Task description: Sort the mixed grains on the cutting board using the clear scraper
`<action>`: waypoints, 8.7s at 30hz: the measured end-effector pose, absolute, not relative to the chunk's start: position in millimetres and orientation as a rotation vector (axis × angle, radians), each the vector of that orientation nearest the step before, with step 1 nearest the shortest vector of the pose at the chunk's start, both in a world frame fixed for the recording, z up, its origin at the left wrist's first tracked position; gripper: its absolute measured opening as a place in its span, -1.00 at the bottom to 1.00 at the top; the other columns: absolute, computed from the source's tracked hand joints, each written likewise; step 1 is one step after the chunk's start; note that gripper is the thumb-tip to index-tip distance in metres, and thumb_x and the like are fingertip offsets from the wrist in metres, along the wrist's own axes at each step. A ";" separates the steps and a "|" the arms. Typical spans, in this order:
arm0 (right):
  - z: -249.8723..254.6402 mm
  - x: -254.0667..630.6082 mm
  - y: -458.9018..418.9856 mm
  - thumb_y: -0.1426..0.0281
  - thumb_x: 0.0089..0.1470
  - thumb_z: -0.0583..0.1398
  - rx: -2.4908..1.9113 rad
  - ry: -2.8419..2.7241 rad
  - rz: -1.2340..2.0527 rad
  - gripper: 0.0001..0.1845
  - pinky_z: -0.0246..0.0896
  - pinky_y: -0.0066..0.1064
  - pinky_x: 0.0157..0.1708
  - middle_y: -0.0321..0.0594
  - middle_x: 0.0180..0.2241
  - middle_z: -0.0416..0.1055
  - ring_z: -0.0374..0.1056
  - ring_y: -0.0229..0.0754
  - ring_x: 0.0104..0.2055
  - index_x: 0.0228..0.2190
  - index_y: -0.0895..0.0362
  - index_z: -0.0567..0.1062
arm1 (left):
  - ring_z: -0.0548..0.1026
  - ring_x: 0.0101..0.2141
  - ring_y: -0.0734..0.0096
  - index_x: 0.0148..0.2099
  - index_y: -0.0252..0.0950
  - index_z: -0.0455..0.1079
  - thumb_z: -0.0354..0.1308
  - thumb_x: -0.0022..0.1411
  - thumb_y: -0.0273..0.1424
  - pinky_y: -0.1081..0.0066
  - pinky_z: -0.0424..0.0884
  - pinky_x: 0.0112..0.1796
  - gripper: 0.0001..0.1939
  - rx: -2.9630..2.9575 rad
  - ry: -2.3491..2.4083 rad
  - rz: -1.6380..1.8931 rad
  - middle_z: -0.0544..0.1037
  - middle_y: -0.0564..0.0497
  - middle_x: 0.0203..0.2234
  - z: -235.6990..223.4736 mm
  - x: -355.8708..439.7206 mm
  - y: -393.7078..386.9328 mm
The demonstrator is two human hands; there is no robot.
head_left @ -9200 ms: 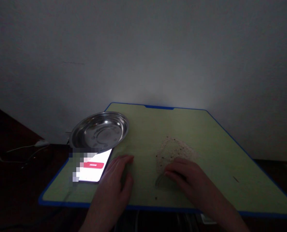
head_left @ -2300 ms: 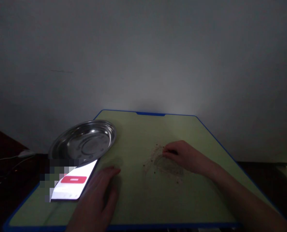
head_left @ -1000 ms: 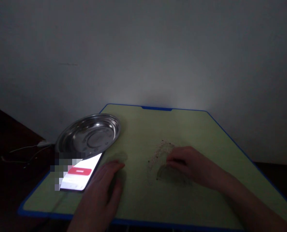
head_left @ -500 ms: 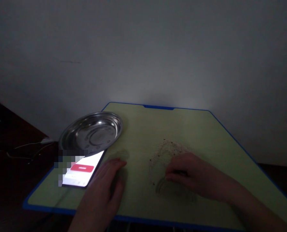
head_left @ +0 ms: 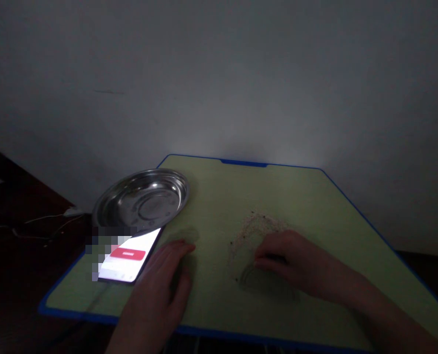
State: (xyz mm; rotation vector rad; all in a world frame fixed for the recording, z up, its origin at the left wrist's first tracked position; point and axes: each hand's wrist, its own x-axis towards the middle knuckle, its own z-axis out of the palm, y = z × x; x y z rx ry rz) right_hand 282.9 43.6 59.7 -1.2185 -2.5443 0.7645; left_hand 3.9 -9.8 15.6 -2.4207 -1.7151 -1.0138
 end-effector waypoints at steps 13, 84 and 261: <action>63.2 285.3 48.7 0.47 0.23 0.15 -1.280 -2.511 0.699 -0.74 0.11 -0.42 -0.42 -0.24 -0.49 0.49 0.35 -0.23 -0.45 -0.47 0.17 0.55 | 0.60 -0.12 0.15 0.04 -0.14 0.30 -0.02 0.30 -0.40 0.09 0.59 -0.17 -0.72 -2.425 -1.688 -0.984 0.58 -0.09 -0.10 13.5 3.8 -10.7; 69.5 235.4 38.2 0.39 0.22 0.24 -0.926 -2.682 0.536 -0.85 0.11 -0.45 -0.37 -0.24 -0.39 0.50 0.38 -0.24 -0.36 -0.35 0.14 0.62 | 0.58 -0.08 0.11 -0.04 -0.20 0.41 0.00 0.21 -0.47 0.03 0.54 -0.10 -0.71 -2.467 -1.740 -1.138 0.60 -0.10 -0.10 12.5 1.4 -12.0; 36.1 335.6 -35.5 0.31 0.19 0.09 -1.696 -1.977 0.302 -0.71 0.45 -0.15 -0.19 -0.12 -0.23 0.63 0.56 0.00 -0.22 -0.22 0.09 0.61 | 0.64 -0.18 0.09 -0.04 -0.19 0.39 -0.04 0.32 -0.28 0.09 0.61 -0.24 -0.73 -2.418 -1.622 -1.022 0.63 -0.11 -0.16 9.1 -2.8 -3.4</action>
